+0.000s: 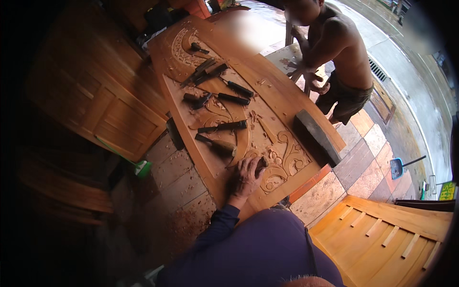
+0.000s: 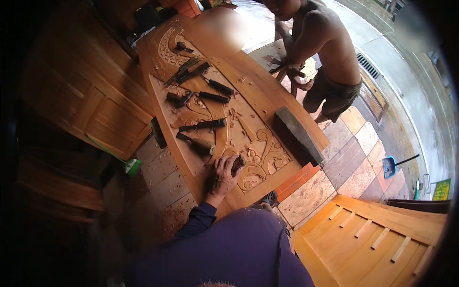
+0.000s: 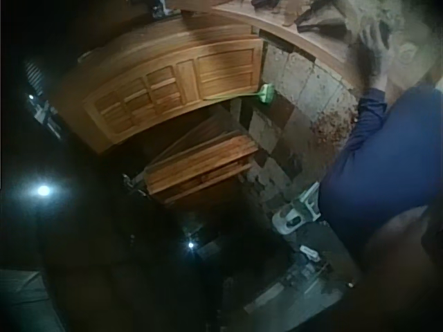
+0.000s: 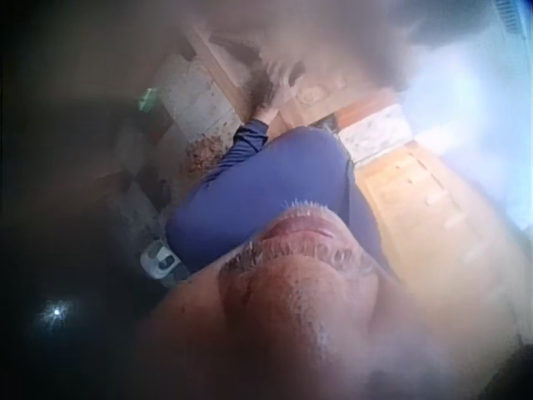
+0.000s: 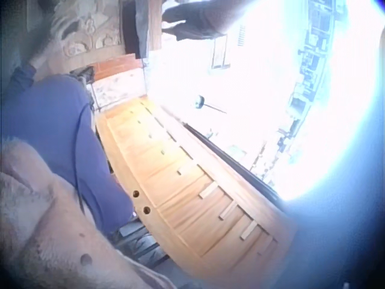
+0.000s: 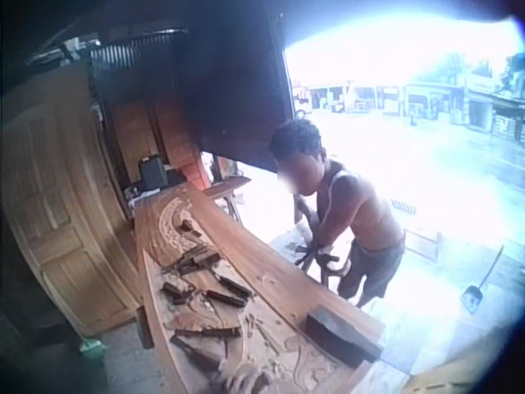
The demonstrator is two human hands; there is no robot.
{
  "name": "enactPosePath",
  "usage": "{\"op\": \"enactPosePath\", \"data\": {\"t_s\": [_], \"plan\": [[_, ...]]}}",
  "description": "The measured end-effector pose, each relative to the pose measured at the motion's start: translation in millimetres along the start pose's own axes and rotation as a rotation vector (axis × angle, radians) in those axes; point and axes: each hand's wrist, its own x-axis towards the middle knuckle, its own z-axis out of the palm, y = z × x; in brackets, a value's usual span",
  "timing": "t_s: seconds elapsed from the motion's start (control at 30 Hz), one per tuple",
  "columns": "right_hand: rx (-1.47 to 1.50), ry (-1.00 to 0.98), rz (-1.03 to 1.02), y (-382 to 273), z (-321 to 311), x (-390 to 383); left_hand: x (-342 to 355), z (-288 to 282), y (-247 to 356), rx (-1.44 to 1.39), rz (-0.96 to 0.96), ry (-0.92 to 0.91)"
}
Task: The person carves a decorative floral pattern into a wooden panel, striking a chisel with a mallet and using various hand tools to refine the details.
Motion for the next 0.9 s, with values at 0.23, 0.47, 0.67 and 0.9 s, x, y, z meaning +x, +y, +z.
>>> {"op": "enactPosePath", "data": {"t_s": [0.23,0.47,0.67,0.9], "plan": [[0.053,-0.008,-0.029,-4,14,-3,1,0,0,0.051,0.043,0.032],[0.101,-0.018,-0.048,-5,25,2,0,1,2,0.042,0.046,0.036],[0.126,-0.018,-0.065,-4,33,5,0,3,4,0.014,0.002,0.072],[0.183,0.018,-0.087,-4,35,0,3,1,5,0.043,-0.014,0.05]]}}
